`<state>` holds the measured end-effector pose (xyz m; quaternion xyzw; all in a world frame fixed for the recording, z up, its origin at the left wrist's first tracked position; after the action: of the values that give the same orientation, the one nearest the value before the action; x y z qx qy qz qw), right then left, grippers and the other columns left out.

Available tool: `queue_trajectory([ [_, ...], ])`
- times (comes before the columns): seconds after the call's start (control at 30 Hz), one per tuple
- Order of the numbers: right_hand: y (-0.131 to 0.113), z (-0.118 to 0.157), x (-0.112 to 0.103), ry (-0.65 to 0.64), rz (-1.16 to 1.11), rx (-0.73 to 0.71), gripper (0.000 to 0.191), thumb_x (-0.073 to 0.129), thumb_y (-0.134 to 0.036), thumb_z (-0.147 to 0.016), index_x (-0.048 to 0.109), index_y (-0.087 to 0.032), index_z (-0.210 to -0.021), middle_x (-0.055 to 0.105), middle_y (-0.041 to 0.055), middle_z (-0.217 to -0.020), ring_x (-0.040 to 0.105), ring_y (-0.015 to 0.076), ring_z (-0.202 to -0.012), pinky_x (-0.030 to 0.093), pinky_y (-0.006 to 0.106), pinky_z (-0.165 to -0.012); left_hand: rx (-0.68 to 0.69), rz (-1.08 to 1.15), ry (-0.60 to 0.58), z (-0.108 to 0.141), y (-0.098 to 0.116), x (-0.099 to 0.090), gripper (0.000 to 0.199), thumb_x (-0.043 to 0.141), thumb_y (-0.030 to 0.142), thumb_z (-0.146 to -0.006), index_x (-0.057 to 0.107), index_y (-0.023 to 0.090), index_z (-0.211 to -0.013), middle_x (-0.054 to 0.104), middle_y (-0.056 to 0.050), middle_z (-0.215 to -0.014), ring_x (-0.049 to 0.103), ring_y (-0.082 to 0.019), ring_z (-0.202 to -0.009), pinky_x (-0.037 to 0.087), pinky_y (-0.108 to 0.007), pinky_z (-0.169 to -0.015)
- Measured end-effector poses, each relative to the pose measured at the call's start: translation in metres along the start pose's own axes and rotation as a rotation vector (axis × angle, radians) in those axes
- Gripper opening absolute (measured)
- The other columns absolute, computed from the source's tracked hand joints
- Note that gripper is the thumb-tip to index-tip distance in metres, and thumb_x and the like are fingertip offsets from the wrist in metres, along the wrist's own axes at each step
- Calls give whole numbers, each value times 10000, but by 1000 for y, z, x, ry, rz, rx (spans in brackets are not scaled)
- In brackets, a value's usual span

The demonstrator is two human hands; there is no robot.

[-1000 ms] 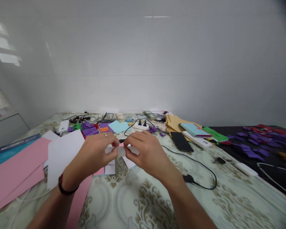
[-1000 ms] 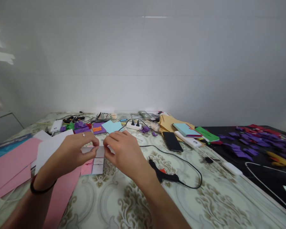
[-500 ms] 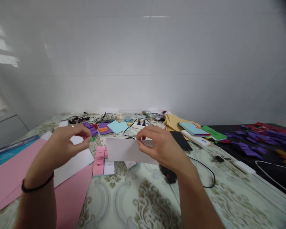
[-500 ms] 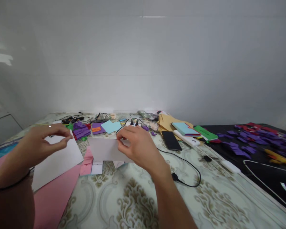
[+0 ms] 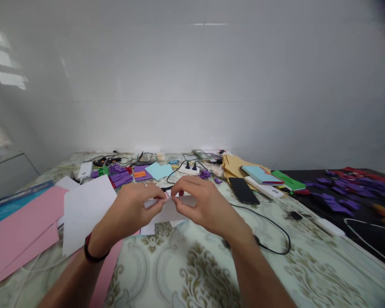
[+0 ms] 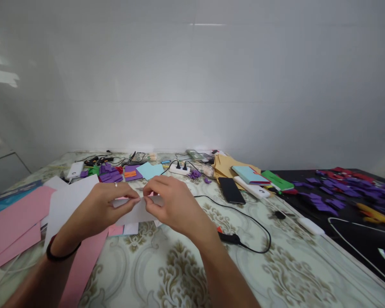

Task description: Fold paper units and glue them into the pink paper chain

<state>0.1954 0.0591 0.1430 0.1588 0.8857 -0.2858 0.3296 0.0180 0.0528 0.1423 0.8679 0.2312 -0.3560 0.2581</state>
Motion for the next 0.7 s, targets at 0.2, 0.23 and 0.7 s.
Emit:
queue_trajectory([
  [0.2, -5, 1, 1, 3, -80, -48, 154, 655, -35, -834, 660, -187, -854, 682, 4, -848, 610, 160, -808, 432, 260, -751, 58, 33, 3, 1, 7, -8, 119, 650, 142, -935, 724, 186, -853, 737, 27, -735, 633, -100, -622, 421, -218, -589],
  [0.23, -5, 2, 0, -1, -86, -45, 163, 647, -29, -826, 654, -190, -845, 679, -1, -842, 606, 156, -799, 430, 257, -745, 62, 42, -1, 1, 7, -11, 130, 646, 142, -940, 717, 188, -842, 731, 32, -725, 632, -97, -622, 428, -215, -601],
  [0.7, 27, 10, -48, 295, 60, 48, 109, 675, -175, -902, 668, -218, -1002, 733, 51, -1016, 688, 227, -963, 517, 350, -871, -189, -80, 126, 19, -40, -75, 175, 687, 327, -936, 756, 230, -808, 773, 12, -788, 692, -145, -708, 483, -229, -633],
])
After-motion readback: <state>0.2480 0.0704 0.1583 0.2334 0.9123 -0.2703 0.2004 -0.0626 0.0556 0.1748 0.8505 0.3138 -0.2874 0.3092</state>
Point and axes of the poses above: each hand's wrist, its own z-axis away from the middle knuckle, its own x-axis out of the palm, y = z × x, the point moved 4 cm from there along -z, towards the middle knuckle
